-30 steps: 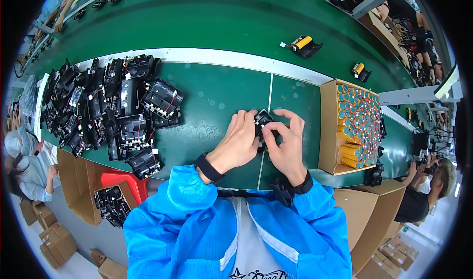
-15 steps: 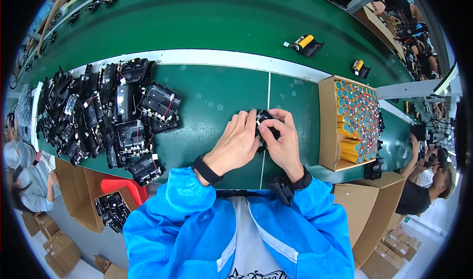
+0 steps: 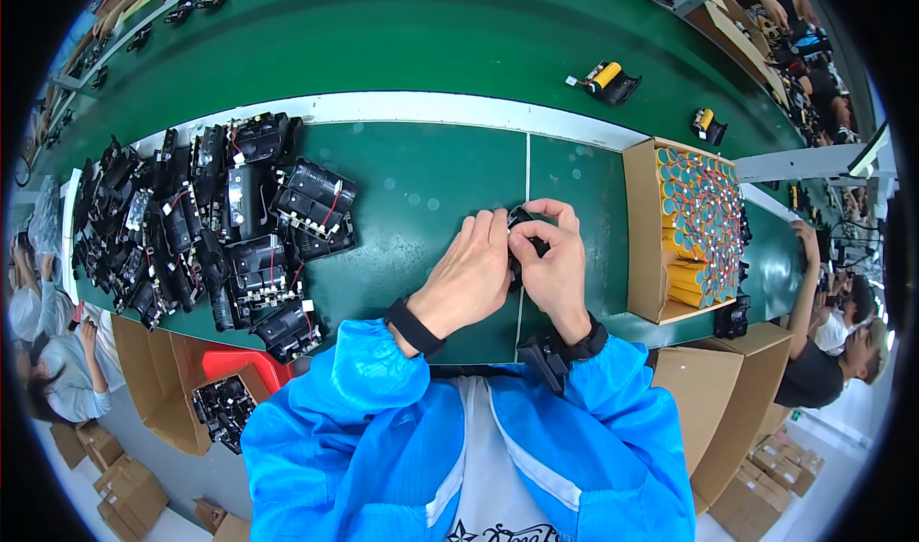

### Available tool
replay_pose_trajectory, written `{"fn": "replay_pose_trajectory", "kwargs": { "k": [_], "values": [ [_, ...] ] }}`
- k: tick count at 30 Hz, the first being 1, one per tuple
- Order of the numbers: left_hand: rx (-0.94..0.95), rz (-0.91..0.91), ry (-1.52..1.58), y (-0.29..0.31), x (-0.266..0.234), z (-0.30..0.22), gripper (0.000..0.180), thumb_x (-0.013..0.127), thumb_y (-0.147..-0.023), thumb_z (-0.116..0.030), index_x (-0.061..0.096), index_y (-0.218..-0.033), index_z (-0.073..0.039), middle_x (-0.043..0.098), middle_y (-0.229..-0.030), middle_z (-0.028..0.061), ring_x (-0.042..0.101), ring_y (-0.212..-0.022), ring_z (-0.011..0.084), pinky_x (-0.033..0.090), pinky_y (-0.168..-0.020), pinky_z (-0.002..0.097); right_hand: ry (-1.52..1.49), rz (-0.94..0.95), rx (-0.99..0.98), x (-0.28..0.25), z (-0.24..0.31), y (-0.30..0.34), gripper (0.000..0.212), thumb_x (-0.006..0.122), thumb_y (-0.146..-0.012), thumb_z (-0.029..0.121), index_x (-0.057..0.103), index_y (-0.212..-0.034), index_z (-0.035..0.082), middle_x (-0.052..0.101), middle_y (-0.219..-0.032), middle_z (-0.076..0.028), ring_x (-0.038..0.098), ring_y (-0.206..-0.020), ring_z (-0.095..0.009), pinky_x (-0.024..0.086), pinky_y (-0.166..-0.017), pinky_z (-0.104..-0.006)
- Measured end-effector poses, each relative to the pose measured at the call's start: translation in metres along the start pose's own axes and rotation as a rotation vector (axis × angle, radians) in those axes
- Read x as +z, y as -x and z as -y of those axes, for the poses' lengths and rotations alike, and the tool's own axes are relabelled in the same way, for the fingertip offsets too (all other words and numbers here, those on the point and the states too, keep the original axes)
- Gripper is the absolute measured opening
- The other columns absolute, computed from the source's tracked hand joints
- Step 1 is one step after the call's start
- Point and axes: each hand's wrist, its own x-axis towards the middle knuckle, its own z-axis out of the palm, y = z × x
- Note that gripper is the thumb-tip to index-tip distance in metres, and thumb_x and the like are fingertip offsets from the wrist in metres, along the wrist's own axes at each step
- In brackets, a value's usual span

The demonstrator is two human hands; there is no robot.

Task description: Assembling small electronic components into plastic housings on a factory production line.

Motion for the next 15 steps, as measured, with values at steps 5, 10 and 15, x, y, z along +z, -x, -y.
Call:
{"fn": "replay_pose_trajectory", "kwargs": {
  "k": [5,10,15],
  "values": [
    [-0.04,-0.05,0.004,0.003,0.002,-0.001,0.063,0.063,-0.076,-0.004,0.038,-0.129,0.02,0.049,-0.109,0.0265,0.051,-0.098,0.0389,0.045,-0.087,0.0444,-0.344,-0.08,0.158,-0.01,0.004,0.02,0.018,0.073,-0.078,0.004,0.07,-0.095,0.005,0.058,-0.115,-0.011,0.058,-0.102,-0.024,0.044,-0.091,-0.0335],
    [-0.106,-0.013,0.053,-0.002,-0.002,-0.006,0.06,0.06,-0.082,-0.004,0.035,-0.132,0.018,0.047,-0.113,0.0291,0.049,-0.101,0.0429,0.044,-0.091,0.0466,-0.322,0.184,0.36,-0.043,-0.013,0.051,0.025,0.074,-0.077,0.002,0.069,-0.101,0.006,0.059,-0.117,-0.012,0.059,-0.099,-0.024,0.045,-0.087,-0.0328],
    [-0.062,-0.025,-0.018,0.002,-0.001,-0.009,0.06,0.061,-0.083,-0.007,0.035,-0.131,0.019,0.048,-0.111,0.0289,0.05,-0.099,0.0421,0.044,-0.09,0.0463,0.317,0.227,0.044,-0.057,0.0,0.035,0.029,0.073,-0.076,0.0,0.07,-0.104,0.005,0.057,-0.122,-0.016,0.06,-0.098,-0.027,0.047,-0.084,-0.035]
  ]
}}
